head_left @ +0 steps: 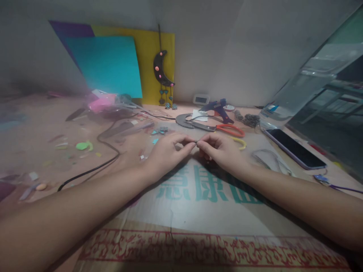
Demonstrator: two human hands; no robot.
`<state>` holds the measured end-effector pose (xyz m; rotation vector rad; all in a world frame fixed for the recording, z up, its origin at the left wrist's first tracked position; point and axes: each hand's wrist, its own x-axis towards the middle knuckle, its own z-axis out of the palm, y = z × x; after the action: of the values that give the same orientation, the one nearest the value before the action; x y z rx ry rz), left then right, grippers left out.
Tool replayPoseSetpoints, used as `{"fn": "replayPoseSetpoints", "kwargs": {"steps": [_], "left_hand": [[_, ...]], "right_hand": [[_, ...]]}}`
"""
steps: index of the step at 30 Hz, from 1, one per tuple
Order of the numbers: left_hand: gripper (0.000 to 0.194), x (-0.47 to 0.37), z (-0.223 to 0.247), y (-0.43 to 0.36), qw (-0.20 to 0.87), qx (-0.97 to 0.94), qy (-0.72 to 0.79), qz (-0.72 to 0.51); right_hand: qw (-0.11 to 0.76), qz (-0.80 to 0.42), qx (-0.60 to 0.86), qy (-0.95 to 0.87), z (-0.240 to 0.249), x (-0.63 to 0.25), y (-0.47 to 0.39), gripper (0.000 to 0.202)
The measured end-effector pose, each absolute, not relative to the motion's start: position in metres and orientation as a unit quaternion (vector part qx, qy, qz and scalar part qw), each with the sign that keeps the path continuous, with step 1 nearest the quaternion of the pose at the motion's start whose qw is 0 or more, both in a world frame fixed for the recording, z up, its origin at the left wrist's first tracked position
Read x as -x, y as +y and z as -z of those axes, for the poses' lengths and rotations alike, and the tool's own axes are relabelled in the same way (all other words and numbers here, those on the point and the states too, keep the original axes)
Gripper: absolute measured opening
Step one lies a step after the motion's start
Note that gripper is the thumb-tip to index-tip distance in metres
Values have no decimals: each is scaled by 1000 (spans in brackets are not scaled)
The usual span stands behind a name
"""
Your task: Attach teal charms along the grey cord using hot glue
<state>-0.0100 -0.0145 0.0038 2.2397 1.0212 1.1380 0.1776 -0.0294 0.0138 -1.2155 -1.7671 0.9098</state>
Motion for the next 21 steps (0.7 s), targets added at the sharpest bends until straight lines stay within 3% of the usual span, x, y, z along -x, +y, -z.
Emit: {"fn": "replayPoseSetpoints", "kwargs": {"steps": [5, 14, 21], "left_hand": [[16, 11, -7, -16, 241, -805, 367, -399], [24, 9, -4, -12, 422, -735, 366, -385], [22, 8, -7, -12, 417, -726, 388, -386]], "right_hand": [[408, -389, 483, -670, -13, -178, -27, 28], [428, -387, 479, -661, -12, -180, -23, 24], [421, -360, 481, -680, -16, -178, -27, 21]]}}
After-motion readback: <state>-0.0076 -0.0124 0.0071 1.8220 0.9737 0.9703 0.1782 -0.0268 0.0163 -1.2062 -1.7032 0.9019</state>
